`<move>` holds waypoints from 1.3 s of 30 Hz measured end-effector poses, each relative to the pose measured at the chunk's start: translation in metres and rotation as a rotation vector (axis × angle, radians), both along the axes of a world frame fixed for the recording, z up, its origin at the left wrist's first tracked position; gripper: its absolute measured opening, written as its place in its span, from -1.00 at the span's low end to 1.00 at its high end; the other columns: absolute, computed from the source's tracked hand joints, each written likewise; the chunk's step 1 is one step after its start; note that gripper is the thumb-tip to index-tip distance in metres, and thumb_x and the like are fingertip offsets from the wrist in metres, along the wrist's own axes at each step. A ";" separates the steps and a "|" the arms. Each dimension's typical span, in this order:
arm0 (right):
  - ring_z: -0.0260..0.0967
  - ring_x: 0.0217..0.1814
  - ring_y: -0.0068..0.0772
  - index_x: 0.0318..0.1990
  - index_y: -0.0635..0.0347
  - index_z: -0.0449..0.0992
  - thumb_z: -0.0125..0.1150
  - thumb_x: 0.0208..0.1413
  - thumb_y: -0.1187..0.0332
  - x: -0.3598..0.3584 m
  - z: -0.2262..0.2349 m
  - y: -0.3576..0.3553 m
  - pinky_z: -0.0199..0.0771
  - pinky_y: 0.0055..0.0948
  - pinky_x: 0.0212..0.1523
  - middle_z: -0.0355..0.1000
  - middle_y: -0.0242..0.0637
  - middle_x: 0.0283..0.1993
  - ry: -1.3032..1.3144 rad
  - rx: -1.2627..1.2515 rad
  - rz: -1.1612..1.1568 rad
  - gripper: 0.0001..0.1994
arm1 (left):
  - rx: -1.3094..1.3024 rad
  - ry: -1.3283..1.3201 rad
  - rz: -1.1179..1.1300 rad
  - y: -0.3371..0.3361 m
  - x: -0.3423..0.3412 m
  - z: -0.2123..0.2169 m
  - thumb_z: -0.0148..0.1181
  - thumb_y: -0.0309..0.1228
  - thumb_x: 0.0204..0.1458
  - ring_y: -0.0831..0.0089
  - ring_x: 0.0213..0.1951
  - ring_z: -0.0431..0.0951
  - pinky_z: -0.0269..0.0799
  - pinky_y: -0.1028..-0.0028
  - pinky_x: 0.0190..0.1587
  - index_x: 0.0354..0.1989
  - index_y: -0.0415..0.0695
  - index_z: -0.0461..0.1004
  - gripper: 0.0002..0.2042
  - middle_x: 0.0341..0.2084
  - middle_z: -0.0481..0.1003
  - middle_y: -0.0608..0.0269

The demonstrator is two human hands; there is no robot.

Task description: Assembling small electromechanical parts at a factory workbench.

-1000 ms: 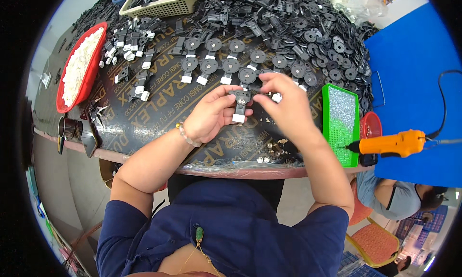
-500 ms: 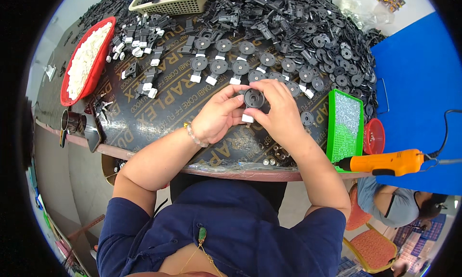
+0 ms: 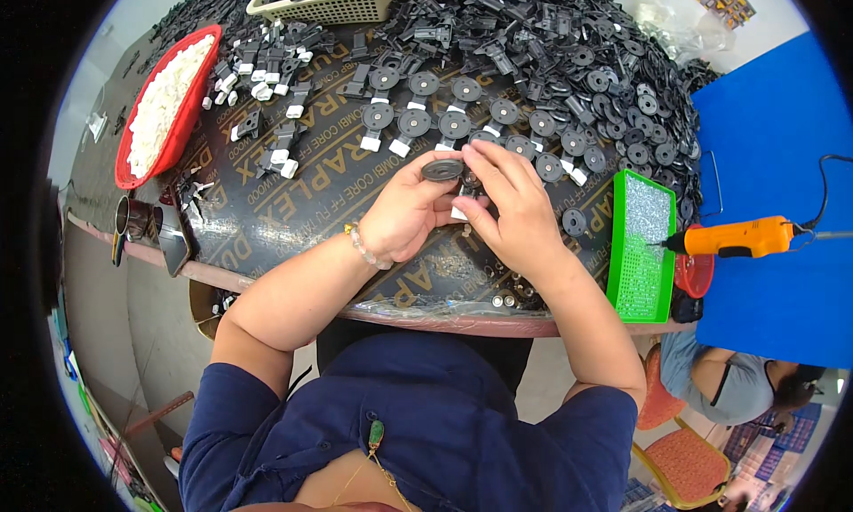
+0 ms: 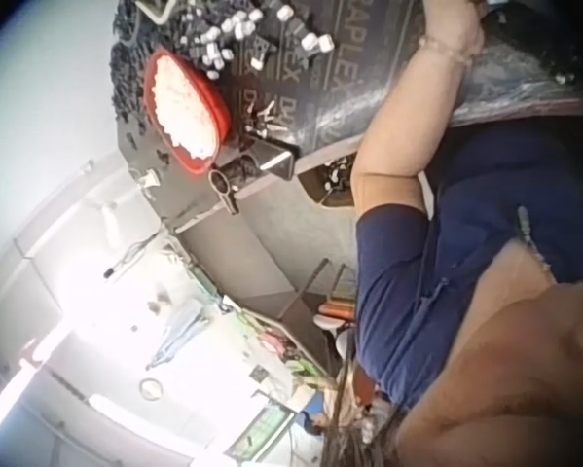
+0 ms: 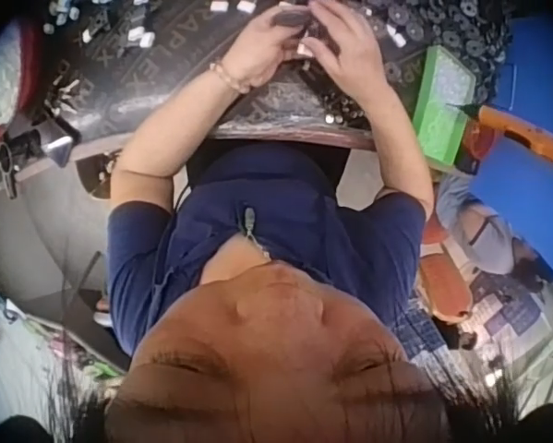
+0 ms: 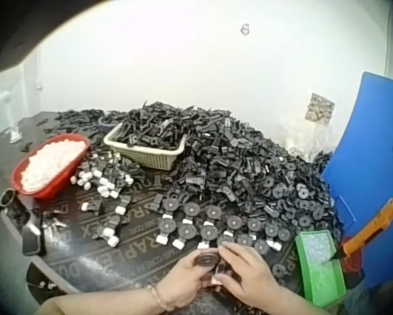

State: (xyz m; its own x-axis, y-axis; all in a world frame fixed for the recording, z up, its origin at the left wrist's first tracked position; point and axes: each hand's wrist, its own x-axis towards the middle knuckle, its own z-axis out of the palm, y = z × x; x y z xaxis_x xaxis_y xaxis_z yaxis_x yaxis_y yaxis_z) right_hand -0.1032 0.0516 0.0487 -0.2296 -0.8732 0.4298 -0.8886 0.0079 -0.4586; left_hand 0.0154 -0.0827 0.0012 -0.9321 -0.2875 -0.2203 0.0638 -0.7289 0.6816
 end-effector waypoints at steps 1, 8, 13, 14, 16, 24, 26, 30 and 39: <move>0.37 0.20 -0.01 0.18 0.22 0.52 0.39 0.06 0.38 0.002 0.002 -0.002 0.44 -0.19 0.16 0.39 -0.09 0.25 -0.026 -0.040 0.010 -0.51 | -0.037 -0.012 0.006 0.001 -0.001 -0.001 0.01 -0.44 0.34 0.39 -0.04 0.63 0.63 0.36 -0.02 0.17 -0.09 0.37 -0.73 -0.02 0.52 0.22; 0.52 0.02 -0.11 -0.06 0.24 0.64 0.38 0.00 0.57 -0.009 0.003 -0.005 0.52 -0.24 0.07 0.56 -0.17 0.05 0.194 -0.096 0.154 -0.70 | -0.188 0.010 -0.006 0.002 -0.004 -0.010 0.02 -0.41 0.36 0.59 -0.25 0.59 0.57 0.58 -0.22 0.11 -0.11 0.40 -0.79 -0.21 0.51 0.34; 0.58 0.01 -0.17 -0.17 0.27 0.65 0.39 -0.02 0.60 -0.023 0.013 0.001 0.60 -0.31 0.03 0.59 -0.17 0.03 0.029 -0.109 0.066 -0.78 | -0.021 0.056 0.030 -0.003 0.000 0.005 0.01 -0.40 0.36 0.36 -0.04 0.64 0.60 0.34 -0.02 0.18 -0.17 0.37 -0.72 -0.05 0.56 0.20; 0.58 0.06 -0.17 -0.17 0.27 0.65 0.41 -0.03 0.58 -0.025 0.013 0.002 0.60 -0.31 0.06 0.58 -0.16 0.06 0.028 -0.099 0.065 -0.78 | 0.000 0.078 0.045 -0.004 0.000 0.006 0.01 -0.39 0.36 0.37 -0.04 0.64 0.60 0.33 -0.02 0.19 -0.18 0.37 -0.71 -0.03 0.56 0.20; 0.56 0.12 -0.13 -0.17 0.26 0.64 0.45 -0.06 0.55 -0.026 0.009 0.003 0.58 -0.29 0.10 0.57 -0.15 0.10 0.002 -0.092 0.065 -0.76 | 0.005 0.074 0.055 -0.003 -0.001 0.006 0.00 -0.40 0.36 0.39 -0.05 0.64 0.60 0.33 -0.01 0.21 -0.16 0.36 -0.70 -0.02 0.56 0.20; 0.53 0.12 -0.17 -0.04 0.22 0.62 0.49 -0.09 0.49 -0.027 0.002 -0.002 0.50 -0.26 0.16 0.56 -0.15 0.12 -0.033 -0.069 0.062 -0.62 | -0.043 0.052 0.036 -0.006 -0.003 -0.006 0.00 -0.39 0.36 0.47 -0.10 0.63 0.60 0.40 -0.04 0.21 -0.13 0.39 -0.70 -0.07 0.57 0.25; 0.52 0.14 -0.22 0.02 0.23 0.59 0.46 -0.07 0.51 -0.025 0.007 0.000 0.49 -0.26 0.17 0.56 -0.16 0.13 -0.157 -0.034 0.033 -0.58 | -0.040 0.050 0.031 -0.006 -0.002 -0.004 0.00 -0.38 0.36 0.47 -0.10 0.64 0.60 0.40 -0.05 0.21 -0.13 0.39 -0.70 -0.07 0.57 0.25; 0.48 0.21 -0.32 0.16 0.27 0.50 0.37 -0.02 0.56 -0.026 0.000 0.001 0.45 -0.28 0.24 0.53 -0.17 0.17 -0.435 -0.062 0.011 -0.49 | -0.062 0.040 0.017 -0.003 -0.002 0.005 -0.01 -0.38 0.37 0.48 -0.12 0.64 0.61 0.39 -0.06 0.20 -0.13 0.40 -0.71 -0.08 0.58 0.26; 0.45 0.27 -0.25 0.19 0.26 0.48 0.35 -0.03 0.56 -0.026 0.015 -0.003 0.41 -0.31 0.29 0.51 -0.15 0.21 -0.322 0.130 0.066 -0.46 | -0.068 0.057 0.004 -0.006 -0.001 -0.001 -0.06 -0.44 0.35 0.51 -0.13 0.61 0.58 0.44 -0.05 0.30 -0.13 0.32 -0.64 -0.08 0.56 0.25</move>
State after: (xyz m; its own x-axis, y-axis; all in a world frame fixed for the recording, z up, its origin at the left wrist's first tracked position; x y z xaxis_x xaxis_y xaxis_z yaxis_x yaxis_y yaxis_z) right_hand -0.1289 0.0487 0.0636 -0.2761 -0.9335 0.2286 -0.6992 0.0319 -0.7142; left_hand 0.0146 -0.0887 0.0003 -0.9413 -0.3041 -0.1468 0.1068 -0.6804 0.7250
